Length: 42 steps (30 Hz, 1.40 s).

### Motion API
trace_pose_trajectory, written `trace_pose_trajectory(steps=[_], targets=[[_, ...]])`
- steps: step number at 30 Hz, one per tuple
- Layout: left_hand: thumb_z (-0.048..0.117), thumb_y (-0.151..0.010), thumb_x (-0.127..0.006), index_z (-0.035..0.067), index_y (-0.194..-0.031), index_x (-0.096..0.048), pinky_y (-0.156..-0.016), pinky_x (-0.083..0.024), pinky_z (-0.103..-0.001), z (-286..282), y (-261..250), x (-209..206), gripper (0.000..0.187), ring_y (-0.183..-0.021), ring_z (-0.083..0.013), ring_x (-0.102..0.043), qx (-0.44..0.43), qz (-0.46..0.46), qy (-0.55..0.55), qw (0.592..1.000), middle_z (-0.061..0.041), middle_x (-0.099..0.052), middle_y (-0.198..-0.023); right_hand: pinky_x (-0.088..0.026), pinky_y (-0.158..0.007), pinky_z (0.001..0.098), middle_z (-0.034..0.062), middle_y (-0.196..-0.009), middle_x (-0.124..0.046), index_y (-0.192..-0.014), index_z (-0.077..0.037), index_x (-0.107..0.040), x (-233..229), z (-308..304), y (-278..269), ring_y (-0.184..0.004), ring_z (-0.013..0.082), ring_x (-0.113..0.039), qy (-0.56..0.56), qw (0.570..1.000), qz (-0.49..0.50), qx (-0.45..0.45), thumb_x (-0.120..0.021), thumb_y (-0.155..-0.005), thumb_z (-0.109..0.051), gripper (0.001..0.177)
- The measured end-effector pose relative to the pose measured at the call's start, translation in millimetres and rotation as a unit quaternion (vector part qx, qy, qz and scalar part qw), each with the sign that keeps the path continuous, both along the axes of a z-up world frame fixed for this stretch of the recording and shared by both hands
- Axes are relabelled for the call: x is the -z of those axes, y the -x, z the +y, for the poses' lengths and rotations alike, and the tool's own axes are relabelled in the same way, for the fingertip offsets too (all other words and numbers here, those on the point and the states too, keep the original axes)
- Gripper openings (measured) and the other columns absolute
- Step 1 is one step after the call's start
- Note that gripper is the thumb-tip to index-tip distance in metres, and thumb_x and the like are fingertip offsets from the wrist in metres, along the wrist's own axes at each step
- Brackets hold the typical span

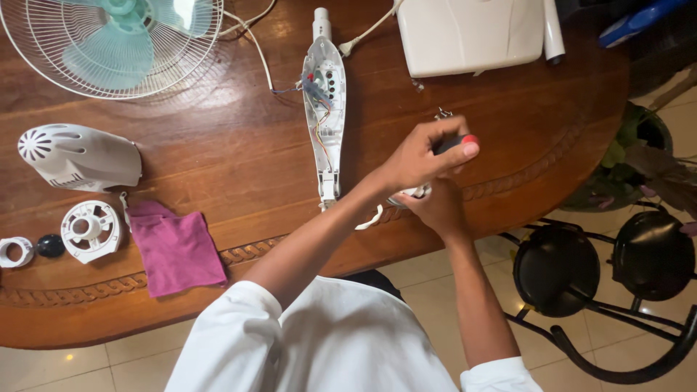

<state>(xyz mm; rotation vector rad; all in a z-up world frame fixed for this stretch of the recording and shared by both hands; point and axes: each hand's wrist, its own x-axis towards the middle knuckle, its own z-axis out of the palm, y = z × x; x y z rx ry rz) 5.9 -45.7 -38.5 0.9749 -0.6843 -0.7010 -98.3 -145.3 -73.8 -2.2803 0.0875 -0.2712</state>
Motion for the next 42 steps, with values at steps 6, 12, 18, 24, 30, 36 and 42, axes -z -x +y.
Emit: trace_pose_trajectory(steps=[6,12,18,24,30,36,42], targets=[[0.050,-0.105,-0.059,0.008,-0.079,-0.053,-0.057,-0.039,-0.025,-6,5,8,0.050,-0.065,-0.0057,-0.042,-0.064,-0.044,-0.021,0.997,0.004,-0.046,-0.070,-0.056,-0.080,0.0409,0.0147,-0.104,-0.075,-0.116,-0.001,-0.066,-1,3,1,-0.099,0.0306,-0.073,-0.004,0.998,0.062,0.005,-0.088,-0.075,-0.023,0.051],[0.052,-0.102,-0.058,0.007,-0.080,-0.055,-0.054,-0.036,-0.026,-11,-3,22,0.050,-0.063,-0.0057,-0.041,-0.104,-0.008,-0.014,0.994,0.004,-0.046,-0.069,-0.055,-0.079,0.0459,0.0164,-0.101,-0.074,-0.108,-0.003,-0.069,2,6,-2,-0.095,0.0360,-0.071,0.071,0.997,0.031,0.010,-0.090,-0.072,-0.026,0.048],[0.058,-0.105,-0.056,0.007,-0.077,-0.051,-0.057,-0.038,-0.026,-9,-5,35,0.059,-0.065,-0.0059,-0.044,-0.113,-0.052,0.022,0.992,0.003,-0.048,-0.068,-0.055,-0.078,0.0464,0.0173,-0.100,-0.073,-0.105,-0.003,-0.070,9,3,-6,-0.092,0.0363,-0.070,0.103,0.994,0.040,0.002,-0.092,-0.069,-0.027,0.048],[0.060,-0.100,-0.057,0.007,-0.072,-0.049,-0.051,-0.036,-0.026,-12,-10,36,0.061,-0.056,-0.0080,-0.044,-0.020,0.011,0.018,1.000,0.001,-0.047,-0.061,-0.054,-0.079,0.0453,0.0169,-0.100,-0.073,-0.105,-0.001,-0.069,13,-4,-6,-0.094,0.0356,-0.070,0.086,0.996,0.034,-0.006,-0.091,-0.069,-0.027,0.049],[0.067,-0.097,-0.056,0.005,-0.073,-0.054,-0.053,-0.040,-0.028,-15,-17,39,0.066,-0.059,-0.0087,-0.047,0.017,-0.018,-0.013,1.000,-0.001,-0.053,-0.064,-0.055,-0.078,0.0431,0.0127,-0.095,-0.075,-0.102,-0.004,-0.071,8,-7,-7,-0.089,0.0317,-0.072,0.076,0.995,0.052,-0.030,-0.091,-0.069,-0.028,0.045],[0.072,-0.094,-0.052,0.006,-0.069,-0.053,-0.051,-0.037,-0.030,-23,-24,48,0.071,-0.054,-0.0098,-0.045,0.068,-0.042,-0.038,0.996,-0.001,-0.050,-0.061,-0.055,-0.075,0.0409,0.0100,-0.092,-0.076,-0.108,-0.008,-0.071,0,-9,-5,-0.085,0.0268,-0.074,0.052,0.992,0.115,-0.026,-0.088,-0.073,-0.034,0.046],[0.067,-0.100,-0.053,0.006,-0.068,-0.049,-0.047,-0.035,-0.029,-13,-28,40,0.069,-0.050,-0.0099,-0.044,0.063,0.010,-0.025,0.998,-0.003,-0.051,-0.059,-0.055,-0.080,0.0419,0.0110,-0.095,-0.074,-0.098,-0.009,-0.073,6,0,-9,-0.092,0.0302,-0.071,0.169,0.982,0.084,0.005,-0.094,-0.066,-0.041,0.050]])
